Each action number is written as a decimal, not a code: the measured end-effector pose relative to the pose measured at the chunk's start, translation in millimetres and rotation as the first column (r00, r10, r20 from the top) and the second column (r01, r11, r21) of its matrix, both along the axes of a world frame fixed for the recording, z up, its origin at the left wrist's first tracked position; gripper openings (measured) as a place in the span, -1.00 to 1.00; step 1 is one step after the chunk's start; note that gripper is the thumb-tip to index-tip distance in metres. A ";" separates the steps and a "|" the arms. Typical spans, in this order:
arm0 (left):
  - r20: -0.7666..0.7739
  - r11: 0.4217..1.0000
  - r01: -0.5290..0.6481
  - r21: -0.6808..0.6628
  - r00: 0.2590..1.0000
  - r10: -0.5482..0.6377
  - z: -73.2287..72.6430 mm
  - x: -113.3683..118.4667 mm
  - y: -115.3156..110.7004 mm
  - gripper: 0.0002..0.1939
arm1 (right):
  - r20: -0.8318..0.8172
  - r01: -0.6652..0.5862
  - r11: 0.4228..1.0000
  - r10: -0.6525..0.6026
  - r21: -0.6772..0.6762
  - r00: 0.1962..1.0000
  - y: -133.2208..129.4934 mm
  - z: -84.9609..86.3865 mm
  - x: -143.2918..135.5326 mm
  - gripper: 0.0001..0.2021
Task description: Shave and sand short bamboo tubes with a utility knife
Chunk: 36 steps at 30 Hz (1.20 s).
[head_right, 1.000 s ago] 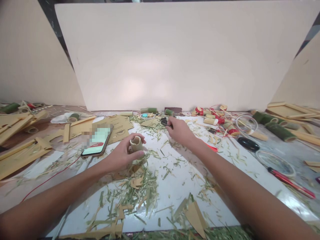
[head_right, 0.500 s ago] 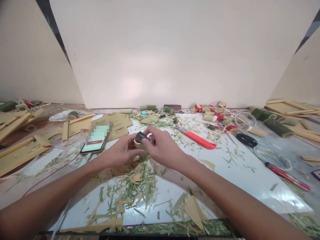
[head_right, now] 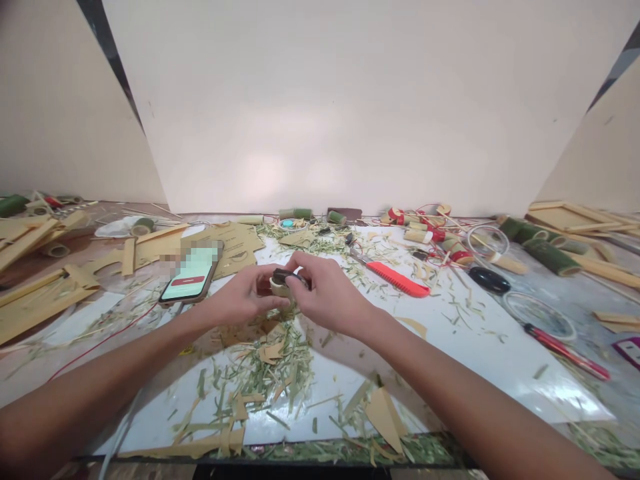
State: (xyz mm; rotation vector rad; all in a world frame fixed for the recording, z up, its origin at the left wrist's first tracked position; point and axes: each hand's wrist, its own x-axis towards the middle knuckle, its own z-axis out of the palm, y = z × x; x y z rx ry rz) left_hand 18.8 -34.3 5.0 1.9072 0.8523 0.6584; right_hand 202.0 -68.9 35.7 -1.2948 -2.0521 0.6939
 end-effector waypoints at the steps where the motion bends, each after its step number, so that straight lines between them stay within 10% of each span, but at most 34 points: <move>1: 0.018 1.000 0.010 -0.022 1.000 -0.009 -0.4 -0.1 0.5 -0.78 | -0.008 0.000 1.000 0.000 0.002 1.000 0.0 0.2 0.0 -0.94; 36: 0.041 0.995 0.040 -0.088 0.999 -0.036 -4.6 -4.3 8.5 -0.77 | -0.115 -0.064 0.985 0.046 -0.159 0.992 -3.9 -5.2 17.9 -0.90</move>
